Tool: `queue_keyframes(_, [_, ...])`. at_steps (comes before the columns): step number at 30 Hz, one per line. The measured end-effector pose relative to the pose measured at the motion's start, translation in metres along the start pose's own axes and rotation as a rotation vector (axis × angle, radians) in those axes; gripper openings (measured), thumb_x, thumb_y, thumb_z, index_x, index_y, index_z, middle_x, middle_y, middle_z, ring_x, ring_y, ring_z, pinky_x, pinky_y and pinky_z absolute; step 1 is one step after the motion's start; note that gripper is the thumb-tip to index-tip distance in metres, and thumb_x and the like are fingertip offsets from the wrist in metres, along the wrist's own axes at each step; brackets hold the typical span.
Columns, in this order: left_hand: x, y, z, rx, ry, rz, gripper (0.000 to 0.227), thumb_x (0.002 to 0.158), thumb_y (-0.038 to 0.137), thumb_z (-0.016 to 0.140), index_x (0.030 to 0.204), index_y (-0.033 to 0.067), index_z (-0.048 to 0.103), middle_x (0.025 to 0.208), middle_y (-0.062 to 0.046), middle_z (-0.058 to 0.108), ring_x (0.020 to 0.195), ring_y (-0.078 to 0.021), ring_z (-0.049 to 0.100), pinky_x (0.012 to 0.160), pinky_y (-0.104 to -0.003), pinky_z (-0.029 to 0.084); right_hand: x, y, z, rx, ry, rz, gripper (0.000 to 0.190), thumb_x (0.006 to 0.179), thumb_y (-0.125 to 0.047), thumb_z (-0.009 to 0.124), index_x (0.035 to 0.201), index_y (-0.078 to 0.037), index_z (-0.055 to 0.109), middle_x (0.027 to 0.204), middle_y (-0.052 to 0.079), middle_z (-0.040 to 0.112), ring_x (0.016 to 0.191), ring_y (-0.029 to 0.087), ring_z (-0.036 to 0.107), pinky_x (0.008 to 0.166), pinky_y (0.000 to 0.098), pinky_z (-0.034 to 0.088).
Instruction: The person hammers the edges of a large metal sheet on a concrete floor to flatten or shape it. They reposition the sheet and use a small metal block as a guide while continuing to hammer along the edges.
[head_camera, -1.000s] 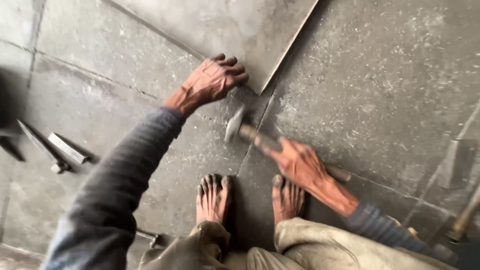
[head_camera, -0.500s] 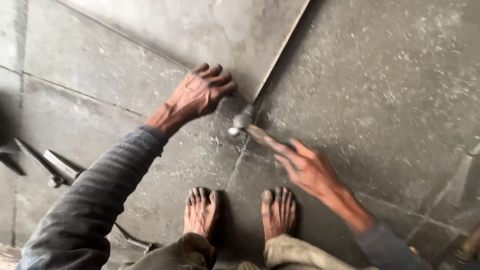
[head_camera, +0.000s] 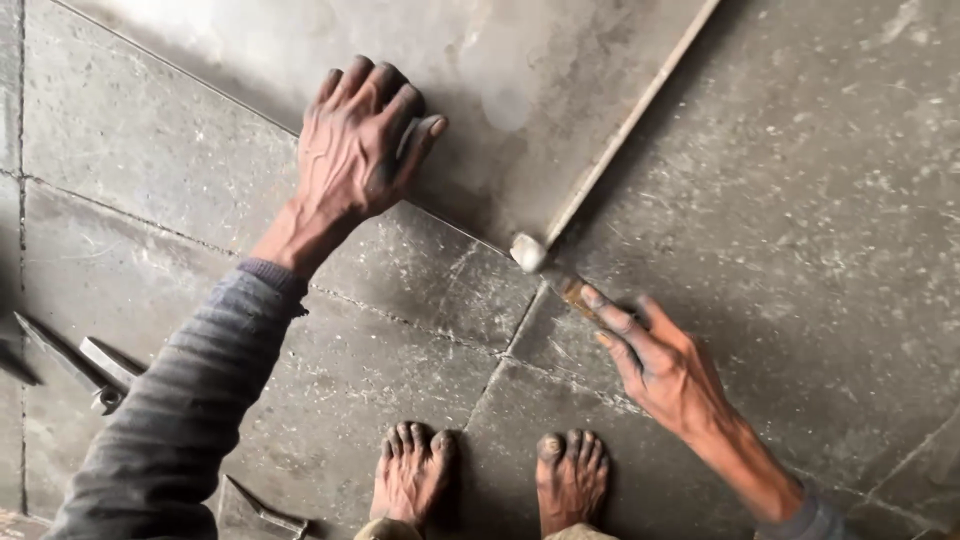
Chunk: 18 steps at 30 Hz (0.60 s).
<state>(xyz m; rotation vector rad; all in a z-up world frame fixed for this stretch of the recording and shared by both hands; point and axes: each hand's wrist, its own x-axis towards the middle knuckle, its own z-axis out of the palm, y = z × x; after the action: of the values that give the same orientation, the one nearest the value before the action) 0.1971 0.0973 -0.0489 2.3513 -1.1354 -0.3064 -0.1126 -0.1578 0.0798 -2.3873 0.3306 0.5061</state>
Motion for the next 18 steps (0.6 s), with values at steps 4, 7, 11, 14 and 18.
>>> queue_keyframes(4, [-0.004,-0.018,-0.018,-0.062,-0.015,-0.06,0.049,0.114,0.05,0.056,0.132,0.0051,0.063,0.133,-0.02,0.059,0.121,-0.0378,0.055,0.102,-0.053,0.046,0.045,0.0,-0.04,0.728,-0.234,0.392,0.062,0.094,-0.015,0.067,0.153,-0.021,0.052,0.138,0.005,0.064,0.067,0.013,0.064,0.044,0.0264,0.062])
queue_keyframes(7, [0.009,-0.072,-0.03,0.056,-0.064,-0.097,0.076,0.102,0.062,0.068,0.152,0.0069,0.05,0.154,-0.024,0.045,0.14,-0.0458,0.04,0.112,-0.066,0.035,0.101,0.006,-0.1,0.583,-0.321,0.521,0.072,0.094,-0.015,0.067,0.162,-0.026,0.046,0.129,0.01,0.063,0.069,0.02,0.069,0.049,0.0349,0.065])
queue_keyframes(11, [0.038,-0.089,-0.042,0.143,-0.319,-0.245,0.115,0.079,0.072,0.081,0.162,0.0106,0.03,0.164,-0.025,0.022,0.147,-0.0527,0.018,0.109,-0.079,0.019,0.172,-0.011,-0.126,0.784,-0.293,0.545,0.07,0.105,-0.018,0.062,0.165,-0.036,0.029,0.1,0.025,0.062,0.073,0.026,0.069,0.054,0.0423,0.068])
queue_keyframes(14, [0.04,-0.085,-0.04,0.088,-0.506,-0.361,0.128,0.068,0.07,0.086,0.165,0.0198,0.018,0.17,-0.018,0.011,0.153,-0.0512,0.01,0.107,-0.087,0.011,0.207,-0.08,-0.103,0.613,-0.086,0.408,0.073,0.103,-0.02,0.055,0.172,-0.028,0.032,0.123,0.014,0.064,0.08,0.018,0.061,0.052,0.0351,0.056])
queue_keyframes(18, [0.042,-0.087,-0.043,0.035,-0.476,-0.405,0.134,0.062,0.064,0.091,0.166,0.0326,0.013,0.171,-0.019,0.007,0.152,-0.0528,0.007,0.104,-0.091,0.011,0.213,-0.101,-0.087,0.506,-0.357,0.59,0.078,0.095,-0.015,0.063,0.163,-0.038,0.034,0.13,0.021,0.062,0.069,0.027,0.059,0.047,0.04,0.055])
